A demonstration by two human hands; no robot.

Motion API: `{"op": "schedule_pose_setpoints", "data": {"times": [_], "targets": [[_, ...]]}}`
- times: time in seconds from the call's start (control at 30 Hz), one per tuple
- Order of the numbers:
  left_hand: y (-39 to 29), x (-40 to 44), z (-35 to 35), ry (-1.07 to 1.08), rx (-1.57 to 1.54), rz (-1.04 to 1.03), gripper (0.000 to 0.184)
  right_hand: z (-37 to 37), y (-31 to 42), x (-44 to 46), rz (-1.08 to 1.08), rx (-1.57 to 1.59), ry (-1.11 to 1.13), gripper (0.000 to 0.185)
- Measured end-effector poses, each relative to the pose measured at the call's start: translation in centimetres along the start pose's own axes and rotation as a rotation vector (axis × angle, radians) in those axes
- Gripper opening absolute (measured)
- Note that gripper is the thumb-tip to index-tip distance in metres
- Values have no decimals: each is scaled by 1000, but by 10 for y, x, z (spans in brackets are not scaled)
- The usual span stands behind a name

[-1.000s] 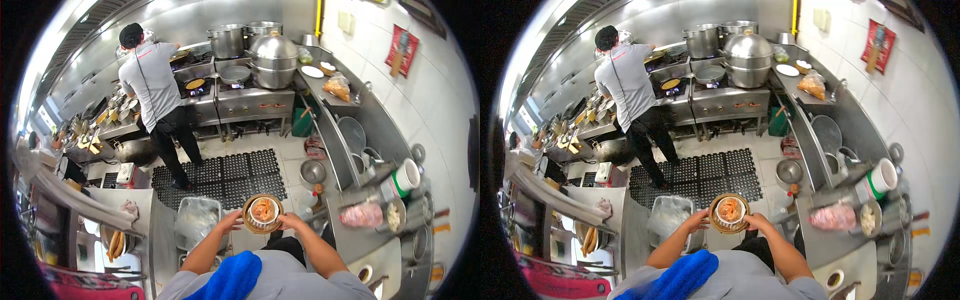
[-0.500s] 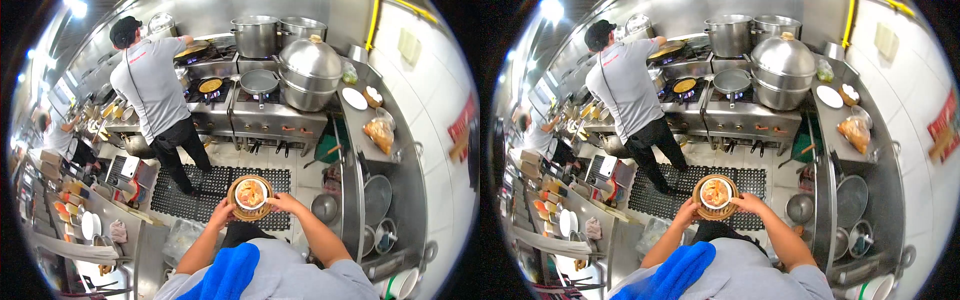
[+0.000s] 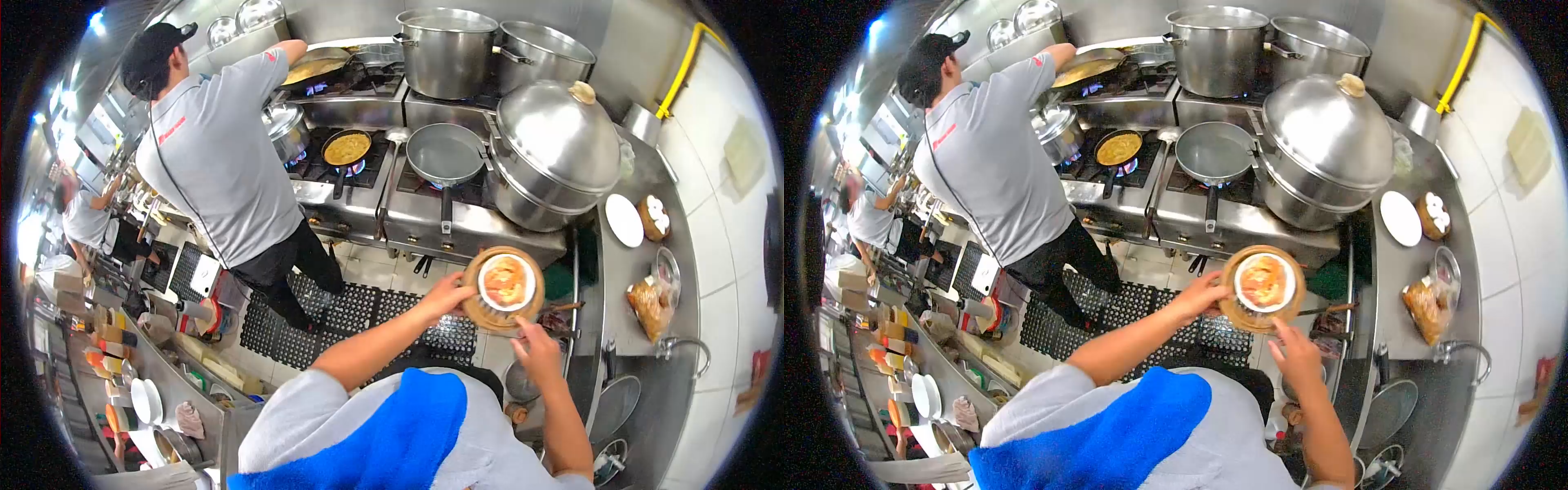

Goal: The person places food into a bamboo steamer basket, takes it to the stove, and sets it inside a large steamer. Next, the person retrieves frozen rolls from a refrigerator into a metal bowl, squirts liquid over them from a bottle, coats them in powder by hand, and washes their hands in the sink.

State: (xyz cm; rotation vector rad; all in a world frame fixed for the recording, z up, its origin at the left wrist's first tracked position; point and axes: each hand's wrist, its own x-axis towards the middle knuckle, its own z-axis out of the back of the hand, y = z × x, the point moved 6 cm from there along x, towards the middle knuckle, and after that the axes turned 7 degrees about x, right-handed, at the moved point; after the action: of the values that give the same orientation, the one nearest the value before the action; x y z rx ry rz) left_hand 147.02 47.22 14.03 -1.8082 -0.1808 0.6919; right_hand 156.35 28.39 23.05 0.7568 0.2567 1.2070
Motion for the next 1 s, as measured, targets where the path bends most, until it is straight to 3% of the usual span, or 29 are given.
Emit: {"op": "schedule_pose_setpoints", "data": {"times": [0.1, 0.2, 0.3, 0.4, 0.43, 0.5, 0.57, 0.6, 0.63, 0.73, 0.8, 0.93, 1.0], "targets": [[-28, 57, -34, 64, 62, -24, 64, 42, -16, 28, -16, -175, -160, 37], [-62, 92, -75, 204, 126, 31, 63, 80, -46, 43, -51, -298, -174, 34], [-72, 133, -112, 242, 115, -50, 66, 118, -71, 47, -76, -323, -176, 31], [-115, 147, -142, 285, 308, -130, 78, 163, -86, 62, -66, -342, -216, 29], [-131, 152, -149, 307, 447, -139, 72, 173, -94, 65, -48, -332, -209, 29], [-160, 185, -152, 207, 920, -549, 60, 196, -117, 65, -51, -297, -233, 30], [-240, 163, -144, 228, 957, -390, 51, 212, -136, 67, -142, -313, -222, 30], [-253, 194, -137, 117, 1023, -704, 50, 221, -137, 69, -150, -320, -223, 30], [-293, 187, -127, 56, 1050, -525, 50, 232, -139, 69, -171, -337, -234, 31], [-391, 226, -109, -198, 1281, -945, 45, 251, -149, 64, -189, -321, -326, 31], [-437, 258, -104, -301, 1455, -1018, 43, 253, -152, 58, -191, -291, -338, 31], [-458, 340, -117, -177, 1681, -907, 51, 263, -170, 36, -273, -326, -394, 30], [-447, 371, -137, 164, 1739, -1037, 60, 264, -176, 25, -322, -320, -440, 31]]}}
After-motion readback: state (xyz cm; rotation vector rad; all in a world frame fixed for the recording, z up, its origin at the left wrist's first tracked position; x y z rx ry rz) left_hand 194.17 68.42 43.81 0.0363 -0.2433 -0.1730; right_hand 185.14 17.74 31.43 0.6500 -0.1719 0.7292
